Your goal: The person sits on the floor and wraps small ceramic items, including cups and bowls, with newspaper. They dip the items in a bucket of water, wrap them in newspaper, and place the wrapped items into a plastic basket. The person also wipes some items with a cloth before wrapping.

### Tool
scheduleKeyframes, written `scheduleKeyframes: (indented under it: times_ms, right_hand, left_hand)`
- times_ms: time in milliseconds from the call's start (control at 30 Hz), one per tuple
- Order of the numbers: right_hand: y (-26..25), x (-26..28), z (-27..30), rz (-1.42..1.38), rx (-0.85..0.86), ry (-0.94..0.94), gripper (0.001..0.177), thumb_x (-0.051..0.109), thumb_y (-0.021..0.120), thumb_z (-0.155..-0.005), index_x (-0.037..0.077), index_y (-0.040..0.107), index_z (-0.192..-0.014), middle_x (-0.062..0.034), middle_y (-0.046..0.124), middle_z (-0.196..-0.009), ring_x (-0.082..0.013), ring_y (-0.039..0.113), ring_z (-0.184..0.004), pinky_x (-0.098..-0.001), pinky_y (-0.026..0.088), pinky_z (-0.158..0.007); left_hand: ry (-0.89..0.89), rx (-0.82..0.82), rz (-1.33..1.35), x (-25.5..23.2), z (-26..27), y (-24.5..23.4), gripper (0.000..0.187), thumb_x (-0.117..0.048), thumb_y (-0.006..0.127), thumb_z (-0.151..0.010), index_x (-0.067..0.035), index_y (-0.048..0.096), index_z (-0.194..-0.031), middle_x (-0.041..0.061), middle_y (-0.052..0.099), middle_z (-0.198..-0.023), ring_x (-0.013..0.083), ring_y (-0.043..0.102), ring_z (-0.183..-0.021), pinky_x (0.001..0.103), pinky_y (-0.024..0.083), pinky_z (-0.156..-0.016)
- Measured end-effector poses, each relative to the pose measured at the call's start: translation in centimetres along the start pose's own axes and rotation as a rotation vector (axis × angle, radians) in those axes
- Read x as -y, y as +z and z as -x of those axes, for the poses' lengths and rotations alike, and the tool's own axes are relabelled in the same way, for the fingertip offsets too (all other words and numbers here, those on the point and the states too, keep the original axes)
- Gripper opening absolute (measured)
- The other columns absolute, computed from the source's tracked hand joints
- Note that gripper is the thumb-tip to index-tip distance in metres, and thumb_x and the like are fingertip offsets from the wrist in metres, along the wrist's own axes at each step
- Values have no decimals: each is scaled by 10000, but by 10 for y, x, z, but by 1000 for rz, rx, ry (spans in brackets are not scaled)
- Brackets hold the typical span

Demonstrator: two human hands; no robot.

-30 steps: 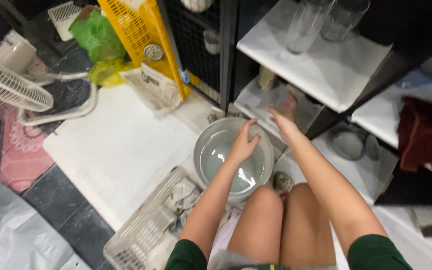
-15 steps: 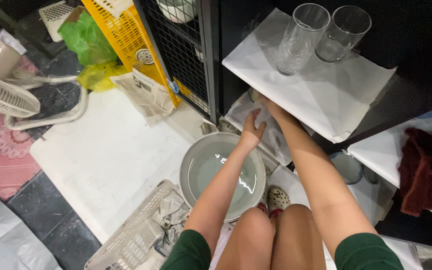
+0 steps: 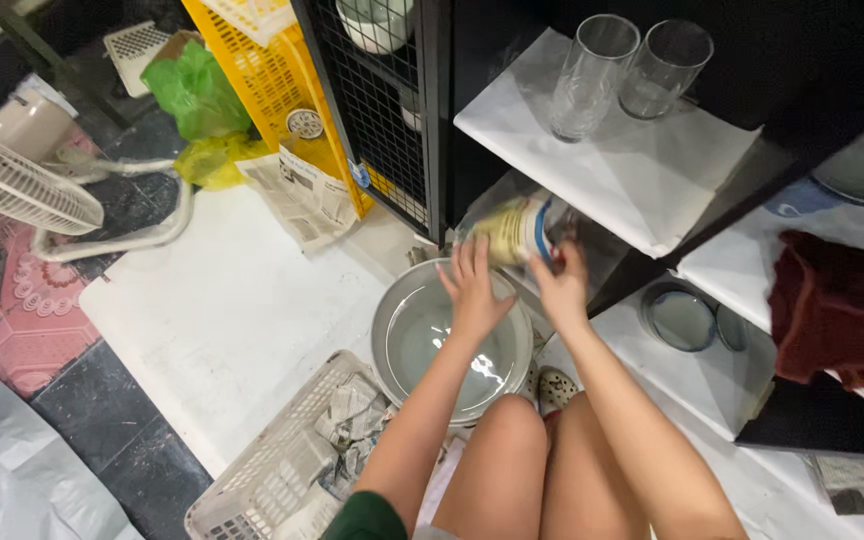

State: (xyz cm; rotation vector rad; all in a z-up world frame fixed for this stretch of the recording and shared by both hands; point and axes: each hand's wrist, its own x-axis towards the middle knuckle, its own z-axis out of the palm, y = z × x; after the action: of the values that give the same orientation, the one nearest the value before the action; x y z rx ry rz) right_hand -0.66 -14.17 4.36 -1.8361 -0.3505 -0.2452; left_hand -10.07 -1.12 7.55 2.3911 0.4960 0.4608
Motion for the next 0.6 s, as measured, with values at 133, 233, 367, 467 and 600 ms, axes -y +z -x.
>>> scheduleKeyframes:
  times_ms: [133,233,367,467,600]
  right_hand:
    - [-52,54,55,-231,211,46,251,46,786,-911,40,547,-987,-18,531,-1026,-98,538,-919,-230,500,-827]
    - [-82,98,90,-359,337,27,303,27,809,-889,44,513,-950,-2,454,-1045,-94,511,-951,-235,506,-864]
    - [-106,147,122,-483,445,112,307,5,807,-883,33,560,-1064,-30,535,-1153,-123,575,-1086,-292,526,-969]
    - [-114,168,133,-380,449,135,532,77,765,-902,88,502,-1364,-58,594,-1256,-149,605,-1176,-321,515,-1030]
    - [-110,179,145,-483,352,104,1129,380,917,-689,174,209,-1545,-88,427,-1489,-235,453,-1369,-397,412,-1100]
  left_hand:
    - [171,-22,-124,-11,45,-68,1087,-291,933,-574,-147,400,-1510,88,523,-1412,302,518,-1330,613,203,-1218]
    - [109,176,140,-17,68,-111,904,-327,906,-611,-151,521,-1410,87,638,-1326,302,627,-1234,480,436,-1085]
    - [130,356,288,-26,98,-152,866,-314,888,-549,-115,560,-1325,143,705,-1205,364,681,-1096,421,538,-891]
    - [33,470,345,-30,120,-165,805,-341,899,-584,-92,593,-1285,141,730,-1151,328,711,-1075,401,558,-897]
    - [170,559,847,-30,146,-161,748,-271,867,-707,-35,594,-1363,99,717,-1251,222,688,-1146,359,549,-1002]
